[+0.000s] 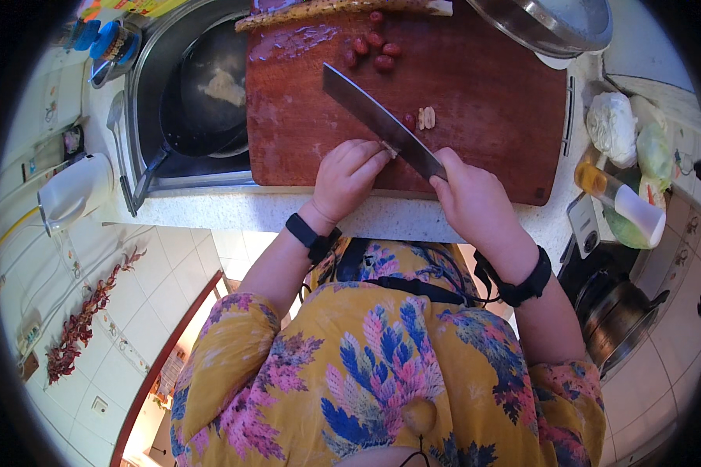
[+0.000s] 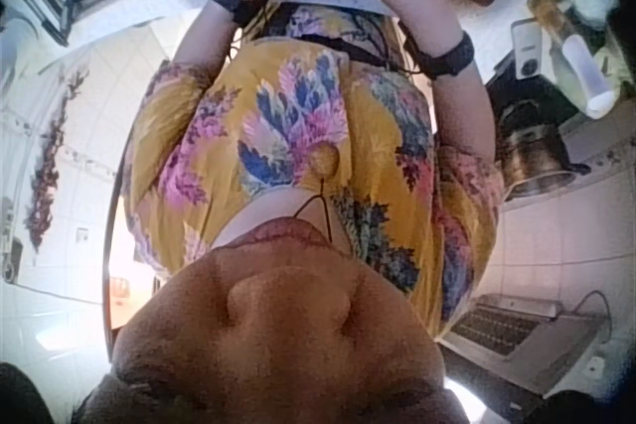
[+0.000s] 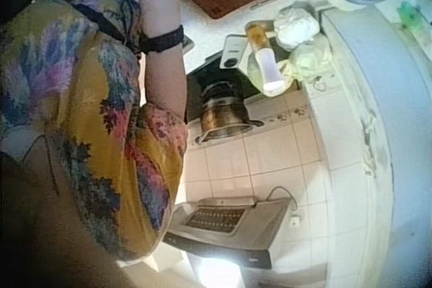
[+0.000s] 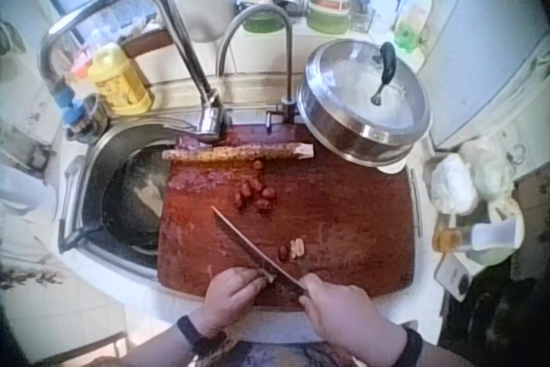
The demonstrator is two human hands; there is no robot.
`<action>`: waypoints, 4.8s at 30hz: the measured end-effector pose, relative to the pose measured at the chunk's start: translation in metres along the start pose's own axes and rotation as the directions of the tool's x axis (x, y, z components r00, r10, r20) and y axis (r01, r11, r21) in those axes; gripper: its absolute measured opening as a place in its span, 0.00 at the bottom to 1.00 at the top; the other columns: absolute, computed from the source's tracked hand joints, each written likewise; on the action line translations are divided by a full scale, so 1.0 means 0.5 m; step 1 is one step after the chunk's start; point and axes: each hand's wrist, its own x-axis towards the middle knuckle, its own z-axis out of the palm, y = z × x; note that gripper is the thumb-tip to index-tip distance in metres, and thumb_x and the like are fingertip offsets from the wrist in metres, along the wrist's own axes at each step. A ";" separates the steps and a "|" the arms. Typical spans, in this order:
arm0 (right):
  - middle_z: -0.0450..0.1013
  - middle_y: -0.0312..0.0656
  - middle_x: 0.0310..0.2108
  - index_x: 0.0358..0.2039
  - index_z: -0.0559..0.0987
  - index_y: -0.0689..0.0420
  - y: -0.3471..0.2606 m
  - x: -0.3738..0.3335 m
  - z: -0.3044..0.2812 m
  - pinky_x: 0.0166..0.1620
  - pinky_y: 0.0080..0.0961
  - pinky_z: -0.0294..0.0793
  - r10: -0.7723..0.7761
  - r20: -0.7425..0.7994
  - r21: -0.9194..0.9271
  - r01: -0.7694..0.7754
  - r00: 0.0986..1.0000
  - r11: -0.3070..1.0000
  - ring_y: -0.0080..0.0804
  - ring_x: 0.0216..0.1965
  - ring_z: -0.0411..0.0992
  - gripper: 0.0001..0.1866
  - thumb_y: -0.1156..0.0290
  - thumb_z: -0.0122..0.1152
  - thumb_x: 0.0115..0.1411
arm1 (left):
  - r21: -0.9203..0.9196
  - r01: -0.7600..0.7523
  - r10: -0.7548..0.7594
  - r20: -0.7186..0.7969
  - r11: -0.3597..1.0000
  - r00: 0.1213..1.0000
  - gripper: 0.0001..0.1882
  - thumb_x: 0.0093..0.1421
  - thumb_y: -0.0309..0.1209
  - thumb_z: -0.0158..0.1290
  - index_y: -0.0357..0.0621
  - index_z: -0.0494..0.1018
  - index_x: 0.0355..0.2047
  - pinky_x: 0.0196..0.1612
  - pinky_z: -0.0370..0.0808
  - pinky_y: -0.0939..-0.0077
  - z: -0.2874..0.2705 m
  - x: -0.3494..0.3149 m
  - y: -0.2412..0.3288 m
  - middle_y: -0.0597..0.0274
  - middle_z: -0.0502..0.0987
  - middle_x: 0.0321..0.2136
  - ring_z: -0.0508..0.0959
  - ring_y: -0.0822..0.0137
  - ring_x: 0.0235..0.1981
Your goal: The person slices white round objects on a wooden cutting board, then washes and slices red dates. The person uses a knife to cut the items into smaller pieces.
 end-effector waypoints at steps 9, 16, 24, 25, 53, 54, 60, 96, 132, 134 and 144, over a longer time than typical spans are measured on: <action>0.76 0.53 0.28 0.40 0.66 0.57 -0.015 -0.001 -0.006 0.34 0.48 0.75 0.009 0.038 -0.049 -0.007 0.999 0.999 0.54 0.31 0.76 0.08 0.71 0.51 0.63 | -0.014 0.003 -0.003 0.033 1.000 0.999 0.15 0.47 0.23 0.53 0.42 0.76 0.39 0.40 0.77 0.69 -0.003 0.001 -0.001 0.60 0.76 0.37 0.77 0.59 0.39; 0.77 0.54 0.29 0.41 0.67 0.57 -0.029 -0.006 -0.008 0.35 0.47 0.76 0.037 0.059 -0.075 -0.033 0.998 0.997 0.54 0.32 0.77 0.07 0.71 0.50 0.64 | -0.022 0.008 -0.007 0.053 1.000 0.999 0.15 0.49 0.24 0.53 0.44 0.76 0.40 0.40 0.77 0.69 -0.004 0.000 -0.003 0.60 0.75 0.38 0.76 0.60 0.40; 0.75 0.55 0.30 0.40 0.65 0.57 -0.038 -0.005 -0.005 0.34 0.49 0.73 0.057 0.054 -0.047 -0.055 0.997 0.997 0.57 0.33 0.75 0.08 0.73 0.51 0.63 | -0.027 0.024 -0.023 0.046 0.999 0.999 0.15 0.49 0.24 0.53 0.44 0.76 0.39 0.40 0.77 0.69 0.001 -0.002 -0.004 0.59 0.75 0.38 0.77 0.59 0.39; 0.76 0.54 0.30 0.40 0.66 0.57 -0.039 -0.004 -0.005 0.35 0.48 0.75 0.042 0.060 -0.074 -0.037 0.997 0.997 0.56 0.33 0.76 0.07 0.74 0.51 0.62 | -0.033 0.026 -0.024 0.047 0.999 0.999 0.15 0.49 0.24 0.53 0.44 0.76 0.39 0.40 0.77 0.69 0.002 -0.002 -0.004 0.59 0.75 0.38 0.77 0.59 0.39; 0.77 0.56 0.30 0.41 0.69 0.56 -0.032 0.016 0.025 0.36 0.50 0.76 0.156 0.040 -0.059 -0.153 0.987 0.986 0.58 0.34 0.77 0.10 0.71 0.56 0.61 | -0.056 0.035 -0.031 0.065 0.998 0.997 0.12 0.50 0.26 0.54 0.44 0.77 0.37 0.41 0.78 0.68 -0.010 0.000 -0.006 0.58 0.77 0.37 0.78 0.58 0.40; 0.77 0.57 0.31 0.41 0.69 0.57 -0.026 0.018 0.026 0.37 0.50 0.76 0.143 0.027 -0.036 -0.142 0.989 0.989 0.57 0.35 0.77 0.10 0.71 0.56 0.61 | -0.056 0.029 -0.026 0.058 0.998 0.998 0.12 0.50 0.26 0.54 0.44 0.77 0.37 0.41 0.78 0.68 -0.011 0.001 -0.006 0.58 0.77 0.37 0.78 0.58 0.40; 0.76 0.60 0.31 0.44 0.68 0.61 0.021 0.031 0.026 0.38 0.44 0.75 0.089 -0.042 0.127 -0.083 0.995 0.988 0.59 0.37 0.75 0.17 0.70 0.62 0.58 | -0.026 -0.009 0.010 0.040 1.000 0.999 0.12 0.50 0.26 0.53 0.44 0.77 0.37 0.42 0.78 0.69 -0.011 -0.003 -0.008 0.59 0.77 0.37 0.79 0.58 0.40; 0.75 0.62 0.35 0.47 0.69 0.61 -0.003 0.023 0.005 0.44 0.44 0.75 0.033 0.008 0.167 -0.034 0.999 0.985 0.59 0.41 0.75 0.16 0.73 0.58 0.59 | 0.033 -0.117 0.117 -0.007 0.993 0.993 0.16 0.49 0.25 0.53 0.43 0.77 0.41 0.44 0.77 0.68 -0.022 -0.035 -0.016 0.59 0.79 0.40 0.78 0.57 0.42; 0.76 0.58 0.31 0.42 0.67 0.59 -0.049 -0.027 0.013 0.37 0.50 0.76 -0.002 0.007 -0.028 0.002 1.000 1.000 0.59 0.34 0.76 0.08 0.76 0.47 0.62 | -0.025 -0.038 0.038 -0.013 0.999 0.999 0.14 0.47 0.22 0.54 0.42 0.76 0.37 0.40 0.76 0.68 -0.013 -0.005 -0.015 0.58 0.76 0.35 0.77 0.57 0.37; 0.76 0.58 0.31 0.42 0.66 0.59 -0.051 -0.023 0.011 0.37 0.50 0.77 0.007 0.031 -0.042 -0.006 0.999 0.999 0.59 0.34 0.76 0.08 0.76 0.46 0.62 | -0.020 -0.033 0.033 -0.011 0.999 0.999 0.14 0.47 0.22 0.54 0.42 0.76 0.37 0.40 0.76 0.68 -0.013 -0.005 -0.016 0.58 0.76 0.35 0.77 0.57 0.37; 0.75 0.58 0.30 0.47 0.65 0.57 -0.067 -0.015 0.028 0.36 0.50 0.74 0.077 0.047 -0.140 -0.069 0.996 0.988 0.60 0.34 0.74 0.13 0.75 0.49 0.63 | -0.023 -0.003 0.003 0.032 1.000 0.999 0.14 0.48 0.24 0.53 0.43 0.77 0.38 0.43 0.76 0.68 -0.015 -0.006 -0.017 0.58 0.77 0.37 0.77 0.58 0.39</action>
